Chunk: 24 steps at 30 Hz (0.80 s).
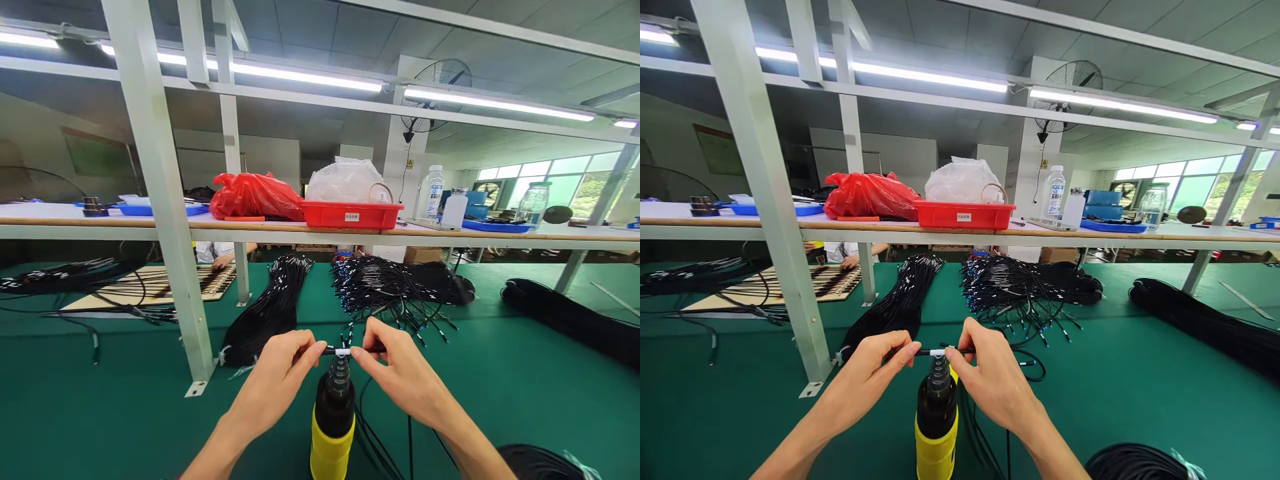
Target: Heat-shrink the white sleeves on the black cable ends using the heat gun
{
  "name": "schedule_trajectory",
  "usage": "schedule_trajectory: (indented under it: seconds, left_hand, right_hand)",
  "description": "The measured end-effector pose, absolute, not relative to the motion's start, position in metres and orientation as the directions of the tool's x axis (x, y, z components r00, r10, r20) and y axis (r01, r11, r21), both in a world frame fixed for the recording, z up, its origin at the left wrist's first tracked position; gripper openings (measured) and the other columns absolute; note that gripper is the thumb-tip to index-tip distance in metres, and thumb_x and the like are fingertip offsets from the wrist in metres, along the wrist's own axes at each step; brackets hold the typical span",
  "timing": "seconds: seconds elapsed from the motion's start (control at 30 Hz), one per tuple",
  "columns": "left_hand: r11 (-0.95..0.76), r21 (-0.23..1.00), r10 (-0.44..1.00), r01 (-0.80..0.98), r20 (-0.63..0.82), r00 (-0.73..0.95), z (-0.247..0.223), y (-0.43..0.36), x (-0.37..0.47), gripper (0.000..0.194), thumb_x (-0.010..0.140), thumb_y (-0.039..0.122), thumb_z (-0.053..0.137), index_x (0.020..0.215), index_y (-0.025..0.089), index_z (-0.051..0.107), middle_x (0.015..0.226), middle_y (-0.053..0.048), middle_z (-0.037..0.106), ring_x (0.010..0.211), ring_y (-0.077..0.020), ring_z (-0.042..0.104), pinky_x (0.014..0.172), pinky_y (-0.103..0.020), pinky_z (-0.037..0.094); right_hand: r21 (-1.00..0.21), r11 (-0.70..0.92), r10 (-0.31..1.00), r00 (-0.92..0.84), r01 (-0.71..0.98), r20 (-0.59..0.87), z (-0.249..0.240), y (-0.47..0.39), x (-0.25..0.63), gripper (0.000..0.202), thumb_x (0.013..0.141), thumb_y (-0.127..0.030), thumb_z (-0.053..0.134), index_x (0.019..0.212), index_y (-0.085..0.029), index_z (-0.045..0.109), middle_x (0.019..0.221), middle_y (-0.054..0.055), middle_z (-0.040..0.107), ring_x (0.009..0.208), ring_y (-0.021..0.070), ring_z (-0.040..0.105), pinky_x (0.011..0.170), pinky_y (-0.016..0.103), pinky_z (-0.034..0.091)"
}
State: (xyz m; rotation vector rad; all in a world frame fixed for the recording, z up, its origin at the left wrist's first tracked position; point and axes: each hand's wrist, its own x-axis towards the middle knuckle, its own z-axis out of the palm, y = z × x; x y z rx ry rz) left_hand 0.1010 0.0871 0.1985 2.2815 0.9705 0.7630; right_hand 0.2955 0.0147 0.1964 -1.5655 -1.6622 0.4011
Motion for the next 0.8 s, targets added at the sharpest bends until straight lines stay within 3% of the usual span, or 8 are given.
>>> schedule_trajectory:
  seconds: [0.67, 0.8]
  left_hand:
    - [-0.596, 0.684, 0.761, 0.421, 0.312, 0.569, 0.1985, 0.0892, 0.1059, 0.037, 0.094, 0.045, 0.044, 0.068, 0.019, 0.050, 0.065, 0.005, 0.045, 0.063, -0.0130, 0.037, 0.057, -0.026, 0.028]
    - [-0.582, 0.713, 0.765, 0.392, 0.315, 0.563, 0.1983, 0.0880, 0.1048, 0.032, 0.093, 0.042, 0.047, 0.071, 0.019, 0.052, 0.068, 0.005, 0.050, 0.066, -0.0132, 0.041, 0.059, -0.025, 0.031]
  right_hand:
    - [-0.661, 0.179, 0.933, 0.087, 0.728, 0.349, 0.1912, 0.0201, 0.2990, 0.024, 0.091, -0.034, 0.050, 0.073, -0.023, 0.039, 0.068, -0.004, 0.049, 0.065, 0.0153, 0.043, 0.058, 0.027, 0.035]
    - [-0.672, 0.178, 0.939, 0.080, 0.719, 0.334, 0.1916, 0.0177, 0.2991, 0.022, 0.092, -0.034, 0.050, 0.075, -0.022, 0.048, 0.073, -0.002, 0.056, 0.069, 0.0160, 0.048, 0.061, 0.028, 0.037]
